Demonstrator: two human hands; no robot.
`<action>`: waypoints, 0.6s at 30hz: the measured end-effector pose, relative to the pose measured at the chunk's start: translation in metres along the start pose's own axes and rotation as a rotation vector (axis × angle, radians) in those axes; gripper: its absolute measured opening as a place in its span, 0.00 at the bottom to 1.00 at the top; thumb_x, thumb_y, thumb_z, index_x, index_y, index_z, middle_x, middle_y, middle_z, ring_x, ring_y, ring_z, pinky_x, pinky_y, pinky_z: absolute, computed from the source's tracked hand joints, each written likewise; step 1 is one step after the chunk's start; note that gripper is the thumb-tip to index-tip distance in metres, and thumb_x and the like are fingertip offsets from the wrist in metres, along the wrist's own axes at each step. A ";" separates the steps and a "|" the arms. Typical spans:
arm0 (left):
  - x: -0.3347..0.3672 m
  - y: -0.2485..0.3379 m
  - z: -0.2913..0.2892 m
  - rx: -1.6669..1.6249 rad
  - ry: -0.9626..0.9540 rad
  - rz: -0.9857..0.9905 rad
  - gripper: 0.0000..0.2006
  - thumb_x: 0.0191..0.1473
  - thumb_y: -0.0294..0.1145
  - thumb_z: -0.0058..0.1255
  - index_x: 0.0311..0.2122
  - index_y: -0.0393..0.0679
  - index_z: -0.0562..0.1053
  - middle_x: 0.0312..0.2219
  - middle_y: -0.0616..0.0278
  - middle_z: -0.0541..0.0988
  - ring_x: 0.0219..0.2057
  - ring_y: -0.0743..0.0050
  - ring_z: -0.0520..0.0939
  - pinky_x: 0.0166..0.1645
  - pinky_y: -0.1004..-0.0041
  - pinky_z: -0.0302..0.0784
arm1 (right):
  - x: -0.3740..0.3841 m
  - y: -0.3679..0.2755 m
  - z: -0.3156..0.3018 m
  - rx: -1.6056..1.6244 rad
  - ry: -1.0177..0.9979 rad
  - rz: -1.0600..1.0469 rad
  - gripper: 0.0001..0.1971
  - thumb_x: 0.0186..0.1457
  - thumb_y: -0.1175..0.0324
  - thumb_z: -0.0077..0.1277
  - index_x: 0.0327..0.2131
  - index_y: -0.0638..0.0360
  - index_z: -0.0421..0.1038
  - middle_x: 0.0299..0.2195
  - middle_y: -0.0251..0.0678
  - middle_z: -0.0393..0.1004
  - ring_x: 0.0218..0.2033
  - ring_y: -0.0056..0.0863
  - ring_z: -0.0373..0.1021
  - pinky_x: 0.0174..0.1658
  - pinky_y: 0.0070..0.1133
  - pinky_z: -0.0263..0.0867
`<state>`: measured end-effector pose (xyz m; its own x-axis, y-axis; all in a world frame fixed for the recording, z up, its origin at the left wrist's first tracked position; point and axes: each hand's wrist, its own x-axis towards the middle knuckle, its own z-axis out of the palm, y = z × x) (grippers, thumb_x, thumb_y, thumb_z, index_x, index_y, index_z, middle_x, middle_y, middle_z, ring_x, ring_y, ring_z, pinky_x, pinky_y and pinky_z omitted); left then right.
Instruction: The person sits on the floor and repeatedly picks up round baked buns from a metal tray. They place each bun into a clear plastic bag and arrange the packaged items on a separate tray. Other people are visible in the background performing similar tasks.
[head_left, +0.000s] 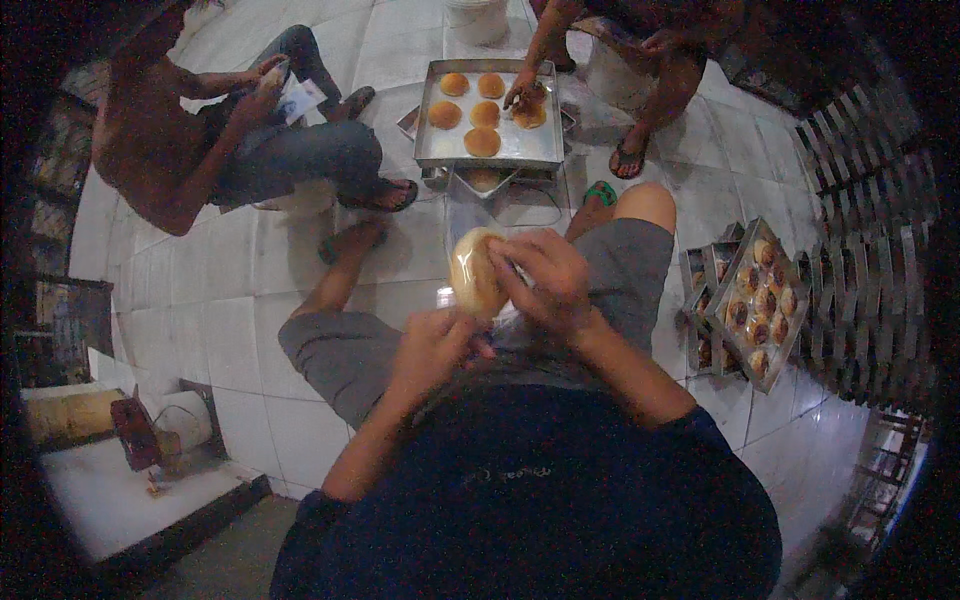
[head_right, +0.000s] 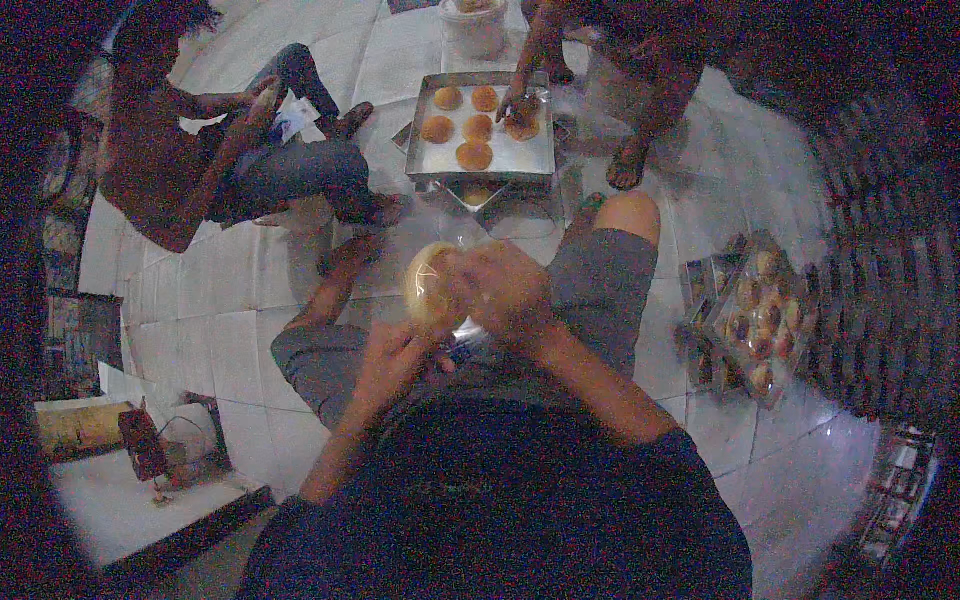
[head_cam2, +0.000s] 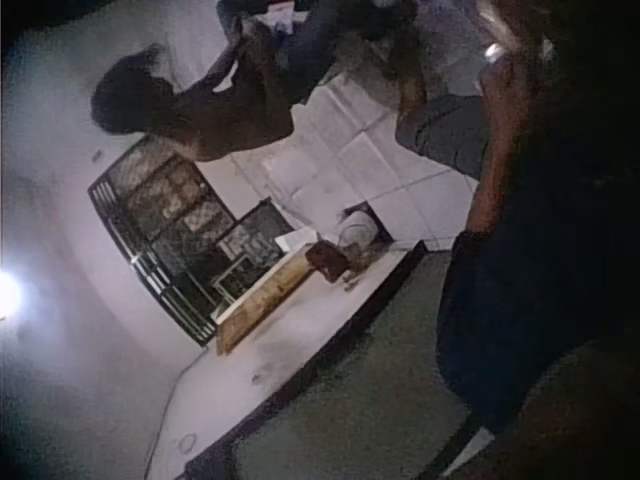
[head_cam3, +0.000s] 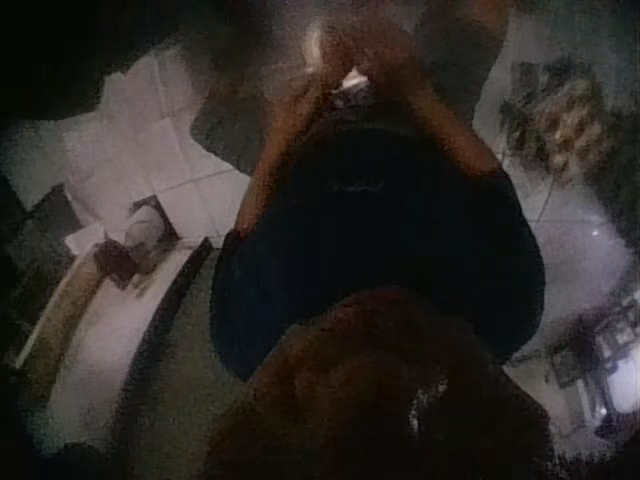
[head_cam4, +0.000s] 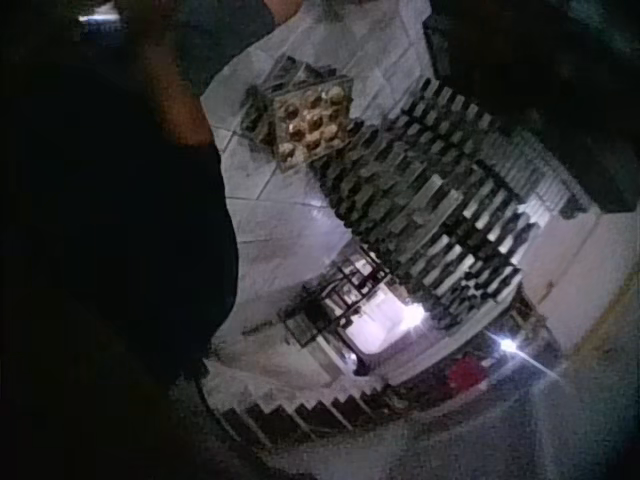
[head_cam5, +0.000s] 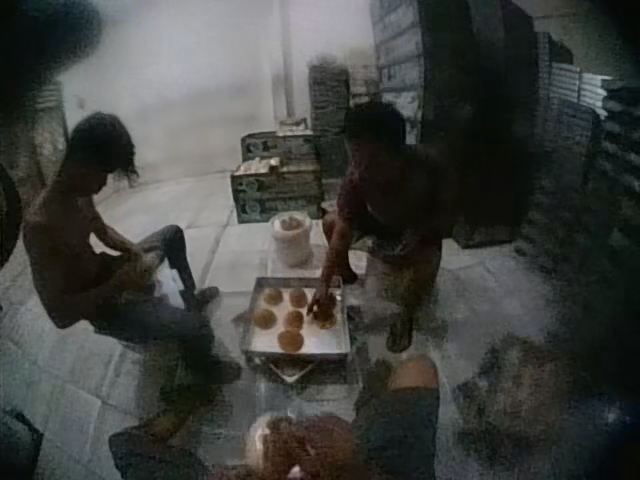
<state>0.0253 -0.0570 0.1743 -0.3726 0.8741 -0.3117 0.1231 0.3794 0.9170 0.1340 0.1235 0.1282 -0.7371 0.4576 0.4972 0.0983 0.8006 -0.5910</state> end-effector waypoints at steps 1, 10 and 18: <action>0.017 -0.028 0.010 -0.069 0.025 -0.029 0.17 0.61 0.41 0.49 0.34 0.34 0.78 0.22 0.61 0.79 0.26 0.75 0.81 0.32 0.72 0.75 | -0.002 0.016 0.007 -0.066 -0.133 0.076 0.06 0.47 0.70 0.61 0.30 0.60 0.78 0.26 0.39 0.76 0.26 0.37 0.74 0.32 0.28 0.71; 0.064 -0.079 0.025 0.047 0.155 0.137 0.33 0.61 0.61 0.39 0.23 0.39 0.77 0.08 0.68 0.68 0.09 0.76 0.66 0.18 0.70 0.62 | -0.010 0.022 0.000 -0.155 -0.066 0.186 0.08 0.46 0.66 0.60 0.26 0.61 0.78 0.24 0.41 0.78 0.26 0.36 0.76 0.30 0.28 0.71; 0.056 -0.067 0.028 -1.426 -0.349 -0.355 0.42 0.59 0.72 0.22 0.58 0.42 0.65 0.50 0.43 0.73 0.49 0.52 0.77 0.53 0.57 0.74 | -0.002 -0.051 -0.048 -0.025 -0.028 -0.008 0.12 0.48 0.64 0.62 0.35 0.60 0.79 0.29 0.42 0.80 0.30 0.38 0.78 0.35 0.27 0.74</action>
<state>0.0217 -0.0248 0.0886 0.0660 0.9070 -0.4159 -0.9701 0.1559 0.1861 0.1630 0.1002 0.1877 -0.7566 0.4406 0.4832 0.1092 0.8137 -0.5709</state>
